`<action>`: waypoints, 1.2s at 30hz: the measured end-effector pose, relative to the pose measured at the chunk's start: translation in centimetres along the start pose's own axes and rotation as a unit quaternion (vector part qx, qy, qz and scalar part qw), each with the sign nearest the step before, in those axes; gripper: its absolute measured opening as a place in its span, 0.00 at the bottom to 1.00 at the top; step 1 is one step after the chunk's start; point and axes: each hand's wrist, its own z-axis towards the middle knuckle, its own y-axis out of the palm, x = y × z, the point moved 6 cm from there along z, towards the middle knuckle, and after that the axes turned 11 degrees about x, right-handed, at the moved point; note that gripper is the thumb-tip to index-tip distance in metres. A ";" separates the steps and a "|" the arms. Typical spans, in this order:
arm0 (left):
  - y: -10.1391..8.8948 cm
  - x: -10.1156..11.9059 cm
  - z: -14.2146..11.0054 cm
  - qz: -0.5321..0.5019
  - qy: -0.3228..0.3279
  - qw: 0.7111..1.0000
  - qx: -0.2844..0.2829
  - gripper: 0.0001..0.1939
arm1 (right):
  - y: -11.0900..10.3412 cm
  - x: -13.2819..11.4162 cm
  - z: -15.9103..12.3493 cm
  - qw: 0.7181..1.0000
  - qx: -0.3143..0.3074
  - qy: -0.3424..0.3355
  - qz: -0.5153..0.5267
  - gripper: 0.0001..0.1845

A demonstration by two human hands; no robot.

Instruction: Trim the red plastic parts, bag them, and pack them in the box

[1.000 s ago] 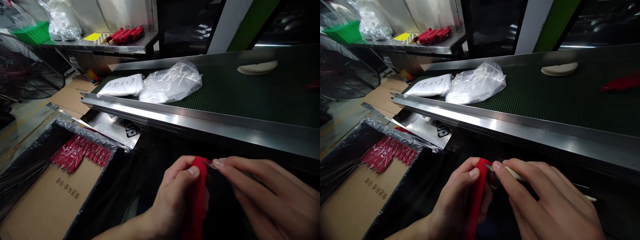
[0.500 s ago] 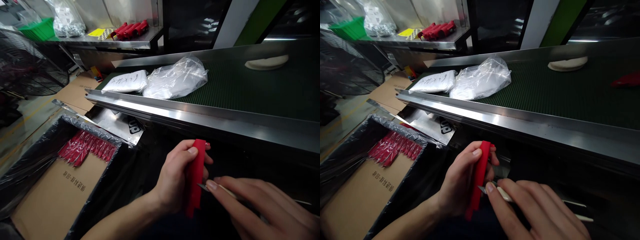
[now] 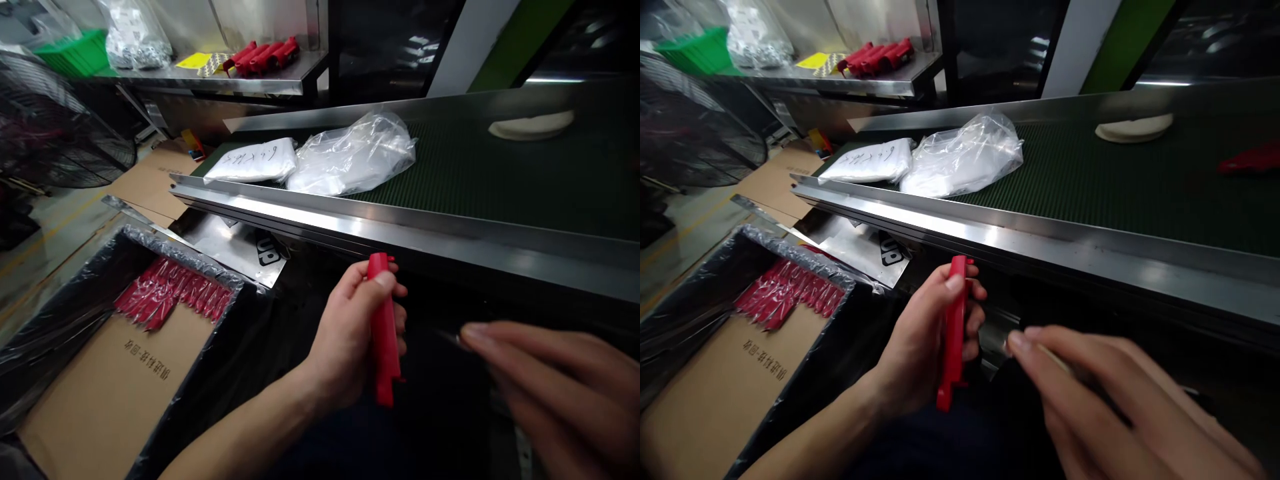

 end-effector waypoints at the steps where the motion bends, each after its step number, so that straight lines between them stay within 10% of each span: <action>1: 0.0 -0.2 -0.4 0.026 -0.001 1.000 -0.009 0.15 | 0.2 0.4 0.5 1.000 -0.017 0.000 -0.011 0.25; 6: -0.2 -0.8 -2.0 0.105 -0.001 0.994 -0.041 0.17 | 0.4 0.5 2.3 0.996 -0.015 0.079 -0.047 0.29; 21: 0.3 -0.9 -2.4 0.114 0.003 0.991 -0.064 0.15 | 0.2 -0.3 2.1 0.997 -0.018 0.013 -0.071 0.27; 36: 1.9 -2.0 -2.9 -0.087 -0.127 0.973 -0.170 0.15 | 0.5 -1.0 2.2 0.999 0.017 0.040 0.016 0.24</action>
